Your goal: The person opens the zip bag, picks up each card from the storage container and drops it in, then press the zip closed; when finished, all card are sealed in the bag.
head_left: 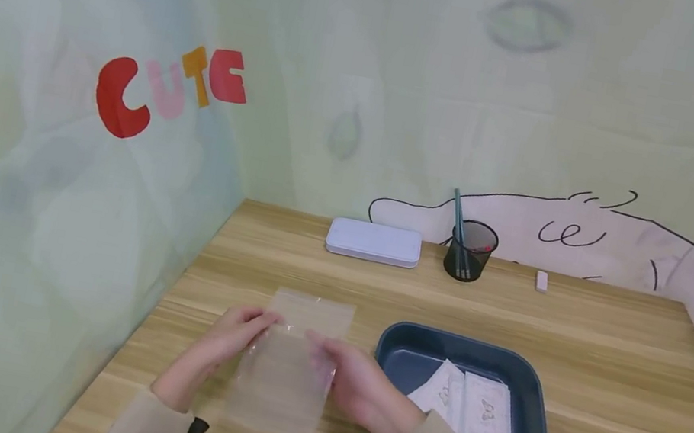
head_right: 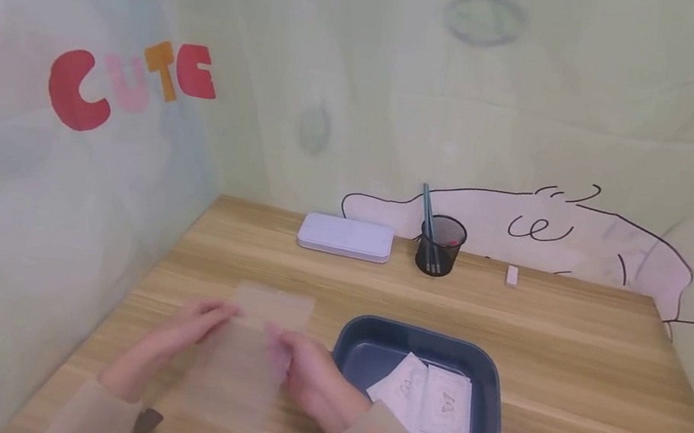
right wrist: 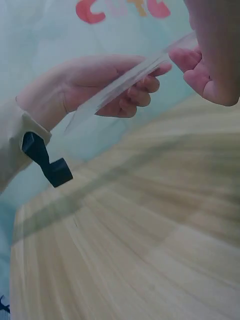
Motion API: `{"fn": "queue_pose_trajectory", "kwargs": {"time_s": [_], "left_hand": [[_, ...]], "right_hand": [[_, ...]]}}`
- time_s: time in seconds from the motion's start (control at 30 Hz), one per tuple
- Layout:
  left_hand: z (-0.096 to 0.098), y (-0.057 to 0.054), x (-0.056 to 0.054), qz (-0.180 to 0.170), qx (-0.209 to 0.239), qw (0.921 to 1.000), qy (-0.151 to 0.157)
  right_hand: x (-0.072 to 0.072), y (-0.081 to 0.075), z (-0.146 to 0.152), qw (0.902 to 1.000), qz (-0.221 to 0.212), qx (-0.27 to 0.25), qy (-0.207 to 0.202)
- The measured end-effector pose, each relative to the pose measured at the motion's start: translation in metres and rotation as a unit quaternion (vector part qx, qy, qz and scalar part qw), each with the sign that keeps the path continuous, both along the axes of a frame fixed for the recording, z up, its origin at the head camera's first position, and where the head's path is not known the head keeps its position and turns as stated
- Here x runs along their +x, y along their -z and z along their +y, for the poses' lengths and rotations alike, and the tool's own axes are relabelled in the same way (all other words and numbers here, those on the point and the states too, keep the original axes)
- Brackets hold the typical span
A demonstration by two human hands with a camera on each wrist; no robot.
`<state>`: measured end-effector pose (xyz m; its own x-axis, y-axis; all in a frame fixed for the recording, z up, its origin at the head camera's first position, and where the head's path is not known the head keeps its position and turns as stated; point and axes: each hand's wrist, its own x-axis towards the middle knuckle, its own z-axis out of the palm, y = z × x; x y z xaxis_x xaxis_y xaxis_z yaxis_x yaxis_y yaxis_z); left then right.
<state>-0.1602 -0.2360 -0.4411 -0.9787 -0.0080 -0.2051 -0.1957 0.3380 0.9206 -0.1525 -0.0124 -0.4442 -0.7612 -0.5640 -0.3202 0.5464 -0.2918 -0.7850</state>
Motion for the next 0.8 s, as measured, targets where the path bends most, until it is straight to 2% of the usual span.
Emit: {"fn": "queue_pose_trajectory", "kwargs": {"time_s": [0.1, 0.2, 0.3, 0.37, 0.5, 0.57, 0.63, 0.67, 0.73, 0.8], "left_hand": [[0.012, -0.015, 0.002, 0.029, 0.008, 0.9995, -0.014], [0.024, -0.027, 0.004, 0.055, 0.017, 0.9982, -0.015], [0.035, -0.037, 0.003, 0.093, 0.022, 0.9952, -0.017], [0.044, -0.044, 0.002, 0.123, 0.024, 0.9918, -0.023], [0.06, -0.059, 0.003, 0.176, 0.028, 0.9836, -0.028], [0.068, -0.065, 0.003, 0.206, 0.037, 0.9776, -0.022], [0.077, -0.077, 0.007, 0.242, 0.031, 0.9699, -0.007], [0.08, -0.078, 0.007, 0.263, 0.024, 0.9646, -0.001], [0.085, -0.08, 0.006, 0.312, -0.007, 0.9498, 0.018], [0.089, -0.083, 0.004, 0.365, -0.058, 0.9287, 0.033]], "right_hand": [[0.002, -0.011, 0.007, 0.9995, 0.03, 0.0, 0.01], [0.003, -0.023, 0.018, 0.9938, 0.099, 0.042, 0.031], [0.003, -0.039, 0.031, 0.9777, 0.177, 0.103, 0.048], [0.003, -0.05, 0.04, 0.9645, 0.206, 0.152, 0.065], [0.002, -0.067, 0.059, 0.9424, 0.254, 0.193, 0.099], [0.001, -0.073, 0.069, 0.9273, 0.297, 0.192, 0.121], [0.0, -0.078, 0.08, 0.906, 0.347, 0.195, 0.144], [-0.001, -0.08, 0.085, 0.8964, 0.369, 0.193, 0.153], [-0.001, -0.084, 0.096, 0.8674, 0.418, 0.209, 0.172], [-0.002, -0.088, 0.105, 0.8276, 0.476, 0.234, 0.184]]}}
